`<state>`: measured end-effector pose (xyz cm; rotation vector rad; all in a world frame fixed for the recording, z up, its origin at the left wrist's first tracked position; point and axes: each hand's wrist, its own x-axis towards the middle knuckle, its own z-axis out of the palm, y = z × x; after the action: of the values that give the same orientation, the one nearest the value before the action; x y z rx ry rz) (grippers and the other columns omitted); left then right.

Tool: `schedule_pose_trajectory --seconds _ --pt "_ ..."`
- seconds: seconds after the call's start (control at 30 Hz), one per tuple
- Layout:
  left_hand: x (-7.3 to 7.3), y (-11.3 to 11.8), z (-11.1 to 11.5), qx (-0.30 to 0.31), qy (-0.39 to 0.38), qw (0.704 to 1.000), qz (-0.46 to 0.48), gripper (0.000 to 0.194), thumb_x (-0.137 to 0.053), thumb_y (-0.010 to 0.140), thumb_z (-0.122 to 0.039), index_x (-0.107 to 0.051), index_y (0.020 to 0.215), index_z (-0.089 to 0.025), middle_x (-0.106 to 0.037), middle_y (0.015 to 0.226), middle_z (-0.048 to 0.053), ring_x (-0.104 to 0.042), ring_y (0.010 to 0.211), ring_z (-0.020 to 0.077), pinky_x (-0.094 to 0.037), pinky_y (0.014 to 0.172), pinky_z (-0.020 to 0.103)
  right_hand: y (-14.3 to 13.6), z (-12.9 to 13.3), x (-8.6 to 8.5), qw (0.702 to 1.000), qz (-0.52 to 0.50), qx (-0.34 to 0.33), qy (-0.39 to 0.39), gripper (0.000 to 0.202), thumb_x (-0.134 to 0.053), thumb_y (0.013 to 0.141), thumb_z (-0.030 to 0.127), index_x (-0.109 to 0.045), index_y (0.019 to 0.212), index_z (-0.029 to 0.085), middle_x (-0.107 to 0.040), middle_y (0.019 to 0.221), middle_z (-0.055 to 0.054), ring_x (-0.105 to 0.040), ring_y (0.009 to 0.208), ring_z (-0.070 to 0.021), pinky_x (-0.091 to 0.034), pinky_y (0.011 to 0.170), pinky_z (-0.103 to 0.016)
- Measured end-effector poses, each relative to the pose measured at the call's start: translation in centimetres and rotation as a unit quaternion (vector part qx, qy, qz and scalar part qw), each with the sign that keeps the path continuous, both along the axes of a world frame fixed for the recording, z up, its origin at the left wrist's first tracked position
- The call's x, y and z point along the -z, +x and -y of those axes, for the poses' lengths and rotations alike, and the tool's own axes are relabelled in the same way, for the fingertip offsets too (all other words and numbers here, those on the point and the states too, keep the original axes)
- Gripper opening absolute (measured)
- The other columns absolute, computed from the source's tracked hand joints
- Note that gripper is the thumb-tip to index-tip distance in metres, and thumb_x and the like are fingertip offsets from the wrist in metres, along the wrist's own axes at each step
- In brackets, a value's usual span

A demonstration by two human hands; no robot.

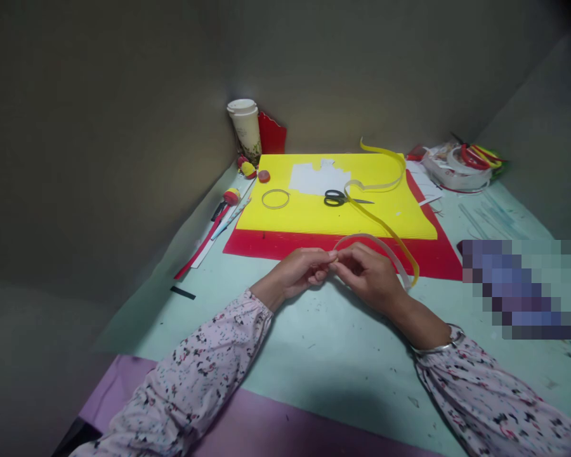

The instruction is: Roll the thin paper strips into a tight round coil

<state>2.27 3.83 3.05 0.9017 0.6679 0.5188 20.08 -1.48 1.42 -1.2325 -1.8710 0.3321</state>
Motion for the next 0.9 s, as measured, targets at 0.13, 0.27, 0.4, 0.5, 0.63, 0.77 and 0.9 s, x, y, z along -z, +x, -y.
schedule_pose_trajectory --seconds 0.13,0.27,0.4,0.5,0.63,0.77,0.9 --pt "0.09 0.03 -0.01 -0.002 0.0 1.0 -0.004 0.025 -0.075 0.079 -0.03 -0.059 0.071 -0.013 -0.041 0.061 -0.004 -0.035 0.049 0.004 -0.019 0.044 0.019 -0.06 0.09 -0.08 1.0 0.005 -0.003 0.012 0.008 -0.063 0.094 0.026 -0.068 0.095 0.02 -0.066 0.08 -0.004 -0.059 0.07 -0.0159 -0.045 0.06 -0.028" --pt "0.22 0.1 -0.08 -0.009 -0.012 1.0 -0.004 0.024 -0.074 0.079 -0.029 -0.058 0.072 -0.013 -0.042 0.061 -0.004 -0.034 0.048 0.0035 -0.018 0.044 0.018 -0.08 -0.01 0.16 1.0 0.002 0.012 0.009 0.012 -0.069 0.091 0.029 -0.067 0.096 0.018 -0.064 0.081 -0.003 -0.058 0.065 -0.0139 -0.045 0.058 -0.027" --pt "0.2 0.1 -0.09 -0.009 -0.009 1.0 -0.003 0.026 -0.076 0.077 -0.03 -0.057 0.071 -0.013 -0.042 0.06 -0.005 -0.035 0.048 0.0037 -0.019 0.043 0.018 -0.07 -0.14 0.37 0.999 -0.004 0.027 0.017 0.012 -0.07 0.091 0.029 -0.066 0.09 0.018 -0.062 0.078 -0.002 -0.056 0.061 -0.0125 -0.044 0.055 -0.026" --pt "0.15 0.09 -0.05 -0.006 -0.007 1.0 -0.001 0.025 -0.076 0.078 -0.029 -0.058 0.071 -0.013 -0.043 0.06 -0.004 -0.036 0.049 0.0038 -0.019 0.043 0.018 -0.07 -0.12 0.36 0.999 0.0 0.024 0.021 0.01 -0.068 0.091 0.028 -0.066 0.089 0.019 -0.062 0.075 -0.001 -0.056 0.062 -0.0128 -0.044 0.056 -0.026" --pt "0.2 0.08 -0.03 -0.003 -0.008 1.0 0.0 0.023 -0.074 0.079 -0.028 -0.059 0.072 -0.012 -0.043 0.06 -0.004 -0.036 0.049 0.0038 -0.019 0.044 0.019 -0.06 -0.03 0.19 1.0 0.005 0.016 0.023 0.008 -0.066 0.092 0.025 -0.068 0.092 0.018 -0.063 0.075 -0.002 -0.056 0.062 -0.0128 -0.043 0.055 -0.026" --pt "0.3 0.06 -0.06 -0.006 -0.003 1.0 -0.002 0.023 -0.074 0.079 -0.027 -0.059 0.071 -0.012 -0.043 0.06 -0.004 -0.036 0.049 0.0039 -0.019 0.044 0.019 -0.08 0.05 -0.02 0.999 0.013 0.007 0.04 0.007 -0.065 0.093 0.023 -0.068 0.095 0.017 -0.064 0.077 -0.002 -0.058 0.064 -0.0127 -0.044 0.056 -0.025" --pt "0.33 0.07 -0.08 -0.012 -0.003 1.0 0.003 0.025 -0.076 0.077 -0.029 -0.057 0.071 -0.013 -0.043 0.061 -0.004 -0.036 0.049 0.0038 -0.018 0.043 0.019 -0.26 0.06 0.0 0.999 0.013 0.022 0.045 0.008 -0.067 0.092 0.024 -0.068 0.096 0.018 -0.064 0.08 -0.002 -0.058 0.064 -0.0123 -0.045 0.056 -0.025"
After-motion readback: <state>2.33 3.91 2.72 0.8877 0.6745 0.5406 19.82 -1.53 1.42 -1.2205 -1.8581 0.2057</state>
